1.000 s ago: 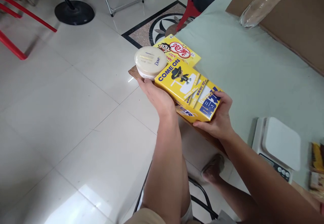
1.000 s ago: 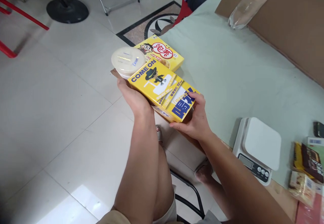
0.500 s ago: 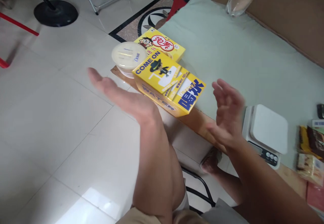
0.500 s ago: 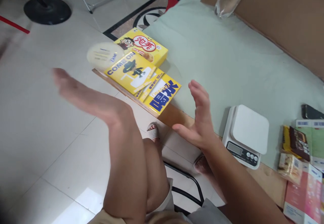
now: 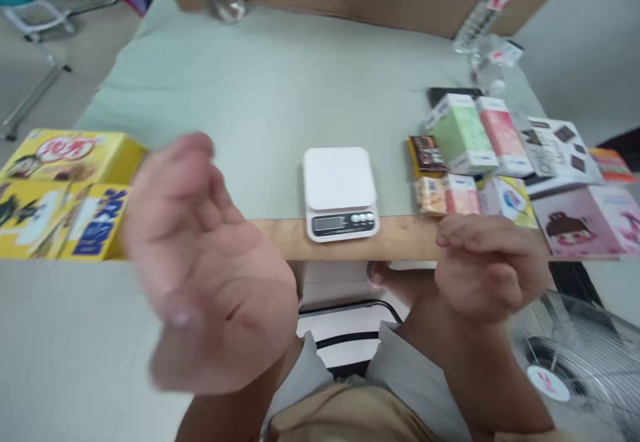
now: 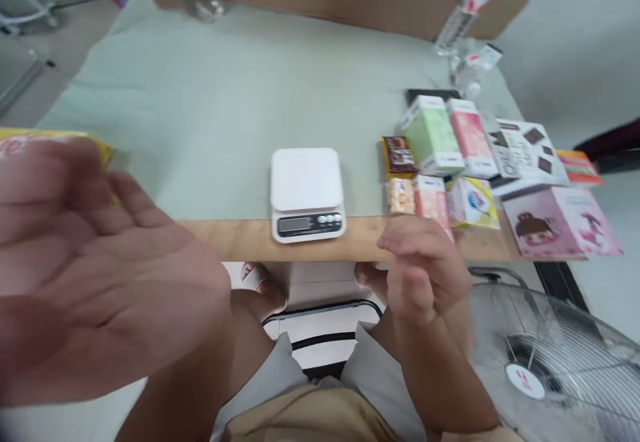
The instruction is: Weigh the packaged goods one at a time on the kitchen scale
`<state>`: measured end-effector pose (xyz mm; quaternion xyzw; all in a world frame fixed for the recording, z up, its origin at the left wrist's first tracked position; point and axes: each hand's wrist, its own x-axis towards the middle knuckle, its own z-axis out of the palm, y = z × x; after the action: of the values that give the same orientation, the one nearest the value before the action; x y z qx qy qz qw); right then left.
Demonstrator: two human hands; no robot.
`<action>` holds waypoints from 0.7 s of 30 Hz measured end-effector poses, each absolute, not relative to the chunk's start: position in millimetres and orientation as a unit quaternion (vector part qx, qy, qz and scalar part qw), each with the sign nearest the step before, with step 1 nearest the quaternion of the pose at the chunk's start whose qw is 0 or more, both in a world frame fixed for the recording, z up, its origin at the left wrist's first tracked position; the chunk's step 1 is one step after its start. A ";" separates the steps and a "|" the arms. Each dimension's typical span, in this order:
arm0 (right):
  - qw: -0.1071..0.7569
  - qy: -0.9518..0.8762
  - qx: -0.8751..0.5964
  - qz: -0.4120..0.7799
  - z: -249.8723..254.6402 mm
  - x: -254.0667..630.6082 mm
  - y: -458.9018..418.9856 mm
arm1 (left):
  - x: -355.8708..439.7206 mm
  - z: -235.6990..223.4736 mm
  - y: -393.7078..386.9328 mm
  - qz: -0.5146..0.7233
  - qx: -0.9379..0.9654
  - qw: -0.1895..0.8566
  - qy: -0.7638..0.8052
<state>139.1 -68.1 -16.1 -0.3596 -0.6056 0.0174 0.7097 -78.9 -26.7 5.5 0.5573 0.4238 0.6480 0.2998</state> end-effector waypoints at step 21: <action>0.861 0.087 -0.501 0.002 -13.2 377.5 -133.9 | 406.4 -2.5 -16.6 0.117 0.967 0.206 0.098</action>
<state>377.5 -133.9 -13.2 -0.5011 0.0865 0.0021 0.8610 406.4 -16.6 -2.5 0.9667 0.0978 0.1168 0.2058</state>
